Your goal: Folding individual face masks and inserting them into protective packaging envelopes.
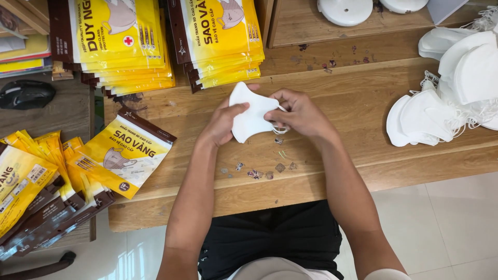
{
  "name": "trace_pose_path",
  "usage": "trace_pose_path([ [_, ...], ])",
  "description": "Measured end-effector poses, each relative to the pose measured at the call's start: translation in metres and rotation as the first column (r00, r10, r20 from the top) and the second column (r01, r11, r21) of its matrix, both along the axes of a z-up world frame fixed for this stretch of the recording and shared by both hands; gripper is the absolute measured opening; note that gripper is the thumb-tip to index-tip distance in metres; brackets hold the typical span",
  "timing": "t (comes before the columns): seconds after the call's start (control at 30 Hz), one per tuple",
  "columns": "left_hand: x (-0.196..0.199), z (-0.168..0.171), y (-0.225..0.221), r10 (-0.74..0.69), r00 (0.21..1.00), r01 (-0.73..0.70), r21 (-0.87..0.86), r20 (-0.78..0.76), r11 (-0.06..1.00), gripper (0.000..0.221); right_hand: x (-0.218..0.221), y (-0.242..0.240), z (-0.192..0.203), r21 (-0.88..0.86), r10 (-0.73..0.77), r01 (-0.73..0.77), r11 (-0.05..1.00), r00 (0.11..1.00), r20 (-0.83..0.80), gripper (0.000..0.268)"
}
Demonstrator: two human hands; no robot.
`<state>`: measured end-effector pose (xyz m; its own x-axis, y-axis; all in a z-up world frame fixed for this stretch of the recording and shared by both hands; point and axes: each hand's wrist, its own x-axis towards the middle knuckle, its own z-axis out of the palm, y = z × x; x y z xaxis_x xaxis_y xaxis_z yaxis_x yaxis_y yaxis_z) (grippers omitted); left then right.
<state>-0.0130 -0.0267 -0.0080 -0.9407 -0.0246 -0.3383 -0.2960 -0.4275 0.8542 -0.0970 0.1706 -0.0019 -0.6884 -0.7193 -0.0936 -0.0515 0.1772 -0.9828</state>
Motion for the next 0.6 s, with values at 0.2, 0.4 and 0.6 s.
trace_pose_path([
  [0.2,0.005,0.007,-0.001,0.110,0.990,-0.088,0.216,-0.094,0.973,0.054,-0.014,0.014,-0.006,-0.136,-0.017,0.030,0.990,0.996,0.091,0.017],
  [0.4,0.006,-0.012,0.005,-0.019,0.902,0.035,0.030,-0.432,0.999,0.064,-0.030,0.004,-0.054,-0.154,-0.155,0.164,0.974,0.985,0.072,0.012],
  [0.6,0.015,0.002,0.033,-0.147,0.793,-0.275,-0.563,-0.591,0.779,0.061,-0.030,0.000,-0.051,-0.135,-0.235,0.230,0.964,0.972,-0.019,0.026],
])
